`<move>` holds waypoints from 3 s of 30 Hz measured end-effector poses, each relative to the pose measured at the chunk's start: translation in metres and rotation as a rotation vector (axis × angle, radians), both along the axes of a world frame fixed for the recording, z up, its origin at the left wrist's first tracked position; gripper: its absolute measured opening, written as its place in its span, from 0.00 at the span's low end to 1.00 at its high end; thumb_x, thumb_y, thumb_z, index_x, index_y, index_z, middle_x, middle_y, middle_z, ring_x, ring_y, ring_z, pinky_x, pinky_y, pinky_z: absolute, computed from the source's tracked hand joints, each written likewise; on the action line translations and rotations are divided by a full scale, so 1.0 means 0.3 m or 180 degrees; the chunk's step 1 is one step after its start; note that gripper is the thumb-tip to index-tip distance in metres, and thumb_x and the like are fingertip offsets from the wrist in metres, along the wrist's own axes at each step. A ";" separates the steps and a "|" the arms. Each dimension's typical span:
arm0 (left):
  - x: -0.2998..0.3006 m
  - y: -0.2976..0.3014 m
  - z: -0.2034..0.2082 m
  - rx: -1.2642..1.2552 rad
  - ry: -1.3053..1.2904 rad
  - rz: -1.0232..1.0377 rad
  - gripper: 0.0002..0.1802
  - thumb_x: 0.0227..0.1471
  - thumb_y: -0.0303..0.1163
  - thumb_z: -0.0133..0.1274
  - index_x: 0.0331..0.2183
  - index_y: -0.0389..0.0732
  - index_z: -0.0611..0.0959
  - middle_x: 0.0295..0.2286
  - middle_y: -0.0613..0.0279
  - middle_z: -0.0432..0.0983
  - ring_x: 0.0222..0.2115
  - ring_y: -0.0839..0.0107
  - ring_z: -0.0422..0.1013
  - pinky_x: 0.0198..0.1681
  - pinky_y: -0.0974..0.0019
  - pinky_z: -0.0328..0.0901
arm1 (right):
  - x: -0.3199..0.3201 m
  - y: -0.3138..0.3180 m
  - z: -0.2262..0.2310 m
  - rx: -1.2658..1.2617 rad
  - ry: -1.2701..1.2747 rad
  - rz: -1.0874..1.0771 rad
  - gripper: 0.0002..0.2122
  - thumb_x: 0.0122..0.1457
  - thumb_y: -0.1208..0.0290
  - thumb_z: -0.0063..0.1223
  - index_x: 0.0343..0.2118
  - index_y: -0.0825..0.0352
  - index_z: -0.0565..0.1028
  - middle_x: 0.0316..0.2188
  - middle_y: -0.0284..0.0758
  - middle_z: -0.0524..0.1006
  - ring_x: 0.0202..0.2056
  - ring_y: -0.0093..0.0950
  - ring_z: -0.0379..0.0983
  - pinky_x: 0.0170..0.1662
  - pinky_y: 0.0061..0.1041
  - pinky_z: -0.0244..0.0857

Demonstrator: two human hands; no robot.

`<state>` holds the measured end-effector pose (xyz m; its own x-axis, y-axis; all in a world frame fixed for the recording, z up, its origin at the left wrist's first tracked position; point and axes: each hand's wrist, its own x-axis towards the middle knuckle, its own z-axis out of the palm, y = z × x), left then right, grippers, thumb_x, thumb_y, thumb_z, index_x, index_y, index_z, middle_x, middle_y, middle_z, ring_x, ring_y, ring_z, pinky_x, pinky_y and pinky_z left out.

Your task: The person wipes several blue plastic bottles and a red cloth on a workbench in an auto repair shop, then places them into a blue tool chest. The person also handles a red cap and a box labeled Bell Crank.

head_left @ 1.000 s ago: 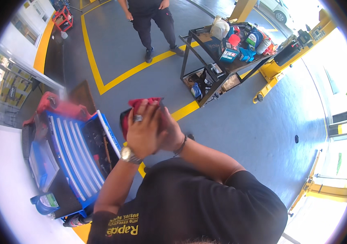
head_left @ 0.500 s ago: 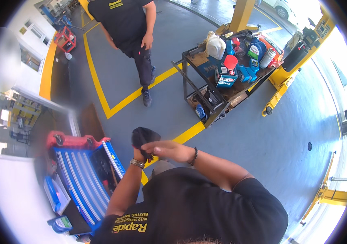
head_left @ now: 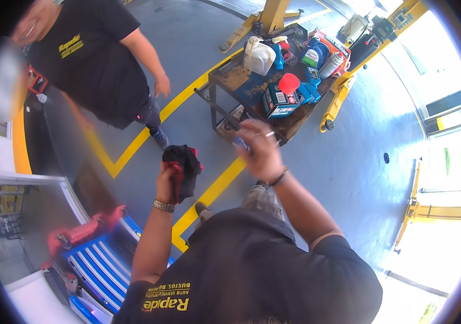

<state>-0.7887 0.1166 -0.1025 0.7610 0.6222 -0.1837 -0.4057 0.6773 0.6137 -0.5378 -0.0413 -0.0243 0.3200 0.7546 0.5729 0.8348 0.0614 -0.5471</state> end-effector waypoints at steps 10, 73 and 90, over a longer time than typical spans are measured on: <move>0.784 0.056 -0.099 0.1844 0.1327 -0.0259 0.16 0.61 0.28 0.51 0.50 0.36 0.80 0.42 0.59 0.79 0.44 0.70 0.75 0.50 0.67 0.70 | 0.968 0.071 -0.121 -0.1208 -0.0545 -0.0098 0.29 0.52 0.66 0.67 0.60 0.49 0.73 0.59 0.44 0.66 0.53 0.49 0.72 0.54 0.44 0.71; 0.764 -0.283 -0.357 -0.1281 0.1468 0.1865 0.30 0.66 0.52 0.41 0.52 0.38 0.81 0.48 0.51 0.81 0.47 0.54 0.78 0.55 0.52 0.72 | 1.649 0.613 -0.244 -0.0748 -0.0524 0.0023 0.20 0.54 0.59 0.68 0.48 0.59 0.79 0.37 0.31 0.81 0.43 0.35 0.76 0.48 0.37 0.66; 1.031 -0.601 -0.131 -0.1573 0.0704 0.2973 0.35 0.69 0.52 0.27 0.58 0.36 0.75 0.55 0.45 0.75 0.55 0.51 0.73 0.62 0.47 0.66 | 1.719 0.344 -0.385 -0.1036 -0.1503 0.1626 0.16 0.52 0.73 0.58 0.46 0.62 0.77 0.38 0.36 0.78 0.45 0.38 0.73 0.53 0.44 0.60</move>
<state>-0.4793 -0.0637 -0.1420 -0.0570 0.7589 -0.6487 -0.8041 0.3503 0.4804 -0.0223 0.0620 -0.1397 -0.3371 0.8970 0.2860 0.8956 0.3992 -0.1962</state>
